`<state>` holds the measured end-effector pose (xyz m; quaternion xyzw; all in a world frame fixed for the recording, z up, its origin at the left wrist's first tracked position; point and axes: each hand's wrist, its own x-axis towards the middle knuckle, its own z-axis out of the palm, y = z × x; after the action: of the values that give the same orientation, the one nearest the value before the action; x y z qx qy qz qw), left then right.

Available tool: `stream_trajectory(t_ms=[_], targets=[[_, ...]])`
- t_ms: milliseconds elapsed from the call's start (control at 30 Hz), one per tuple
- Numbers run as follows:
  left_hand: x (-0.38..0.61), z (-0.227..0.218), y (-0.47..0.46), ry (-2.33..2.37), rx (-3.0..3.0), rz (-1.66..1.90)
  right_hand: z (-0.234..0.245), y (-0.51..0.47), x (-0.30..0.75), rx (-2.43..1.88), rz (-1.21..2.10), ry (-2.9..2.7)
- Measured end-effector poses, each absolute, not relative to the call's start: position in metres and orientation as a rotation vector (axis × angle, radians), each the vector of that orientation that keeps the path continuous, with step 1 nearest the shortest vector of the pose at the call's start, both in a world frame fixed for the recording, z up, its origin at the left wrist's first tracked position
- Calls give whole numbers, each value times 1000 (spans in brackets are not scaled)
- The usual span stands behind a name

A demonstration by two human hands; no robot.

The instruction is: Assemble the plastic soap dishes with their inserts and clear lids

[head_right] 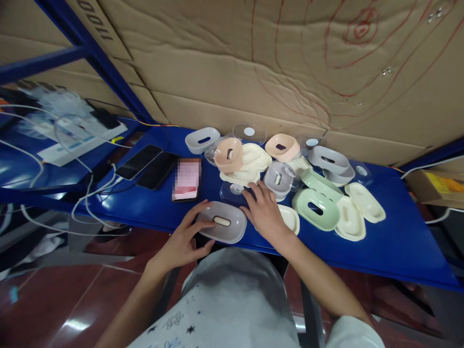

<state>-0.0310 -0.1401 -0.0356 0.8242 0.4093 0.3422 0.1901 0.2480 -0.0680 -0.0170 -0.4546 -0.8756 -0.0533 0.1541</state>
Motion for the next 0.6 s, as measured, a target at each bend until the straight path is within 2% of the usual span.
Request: stream_trajectory(t_ms=[200,433,600], targets=[[-34,-37,-140,1170,2274,949,-22,-68,248,-1299,-20,-2463],[-33,-44,-139,1273,2149,974,-5,-77,253,-1139,125,-2271],[-31,-48,-138,1342,2093,983,3,-114,245,-1016,107,-2337]])
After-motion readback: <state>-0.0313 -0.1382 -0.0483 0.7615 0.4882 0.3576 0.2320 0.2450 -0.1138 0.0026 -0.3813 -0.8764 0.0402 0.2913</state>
